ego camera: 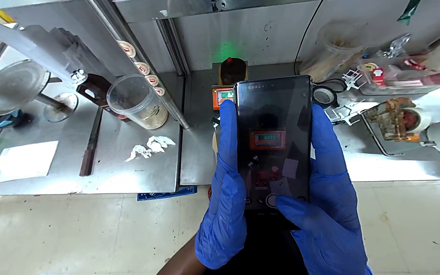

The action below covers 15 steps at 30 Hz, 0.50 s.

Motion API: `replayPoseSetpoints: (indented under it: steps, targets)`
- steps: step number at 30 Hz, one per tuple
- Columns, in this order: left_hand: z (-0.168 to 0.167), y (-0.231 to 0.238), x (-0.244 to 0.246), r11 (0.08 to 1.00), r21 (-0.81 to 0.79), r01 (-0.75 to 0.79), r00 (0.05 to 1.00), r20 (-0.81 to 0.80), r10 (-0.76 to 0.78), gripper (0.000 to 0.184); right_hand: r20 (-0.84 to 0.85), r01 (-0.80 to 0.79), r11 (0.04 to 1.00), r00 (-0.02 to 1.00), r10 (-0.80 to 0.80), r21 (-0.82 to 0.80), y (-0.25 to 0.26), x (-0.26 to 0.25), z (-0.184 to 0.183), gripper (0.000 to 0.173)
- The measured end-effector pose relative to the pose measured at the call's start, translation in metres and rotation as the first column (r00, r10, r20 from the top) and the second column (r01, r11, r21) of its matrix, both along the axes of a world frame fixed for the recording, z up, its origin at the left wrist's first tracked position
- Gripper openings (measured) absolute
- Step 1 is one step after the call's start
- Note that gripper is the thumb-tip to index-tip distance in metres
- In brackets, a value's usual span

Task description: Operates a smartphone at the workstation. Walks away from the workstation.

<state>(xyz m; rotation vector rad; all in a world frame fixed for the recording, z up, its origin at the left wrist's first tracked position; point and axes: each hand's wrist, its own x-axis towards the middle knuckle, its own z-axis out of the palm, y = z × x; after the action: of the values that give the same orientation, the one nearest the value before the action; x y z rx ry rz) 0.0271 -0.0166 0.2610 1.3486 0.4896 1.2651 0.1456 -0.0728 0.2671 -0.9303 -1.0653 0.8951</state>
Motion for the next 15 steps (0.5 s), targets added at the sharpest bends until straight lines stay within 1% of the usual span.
replayPoseSetpoints:
  steps: [1,2,3,5,6,7,9,10,12,15]
  targets:
    - [0.000,0.000,0.000,1.000,0.004,-0.001,1.000,-0.003,0.001,0.070,-0.012,-0.015,1.000,1.000,0.015,0.004,0.000,0.000,-0.001,0.050]
    - [0.000,0.001,0.000,1.000,0.008,-0.005,1.000,-0.006,0.006,0.071,-0.038,-0.048,0.999,0.998,0.049,0.017,0.000,0.001,-0.002,0.057]
    - [-0.001,0.001,-0.001,1.000,0.006,-0.010,1.000,-0.016,0.010,0.071,-0.051,-0.057,0.998,0.997,0.058,0.021,0.000,0.001,-0.003,0.059]
    - [-0.001,0.001,-0.001,1.000,-0.005,-0.008,1.000,-0.017,0.008,0.071,-0.048,-0.044,0.999,0.998,0.045,0.014,0.000,0.000,-0.002,0.056]
    - [0.000,0.001,-0.001,1.000,-0.008,-0.008,1.000,-0.021,0.007,0.071,-0.030,-0.010,1.000,1.000,0.010,0.001,0.001,-0.001,0.000,0.051]
    - [0.000,0.001,-0.001,1.000,-0.008,-0.010,1.000,-0.023,0.010,0.071,-0.017,0.004,1.000,1.000,-0.004,-0.002,0.001,-0.002,0.000,0.052]
    - [0.000,0.002,-0.001,1.000,-0.005,-0.011,1.000,-0.022,0.011,0.070,-0.032,-0.046,0.999,0.998,0.047,0.020,0.003,0.000,-0.002,0.067]
    - [-0.001,0.002,-0.001,1.000,-0.005,-0.011,1.000,-0.018,0.011,0.070,-0.041,-0.058,0.998,0.997,0.059,0.030,0.004,0.000,-0.003,0.072]
    - [-0.002,0.004,-0.002,1.000,-0.001,-0.009,1.000,-0.016,0.009,0.070,-0.049,-0.071,0.996,0.996,0.073,0.045,0.006,0.000,-0.004,0.077]
    - [-0.008,0.006,-0.002,1.000,-0.006,-0.003,1.000,-0.003,0.003,0.070,-0.054,-0.071,0.996,0.996,0.074,0.057,0.012,0.002,-0.006,0.076]
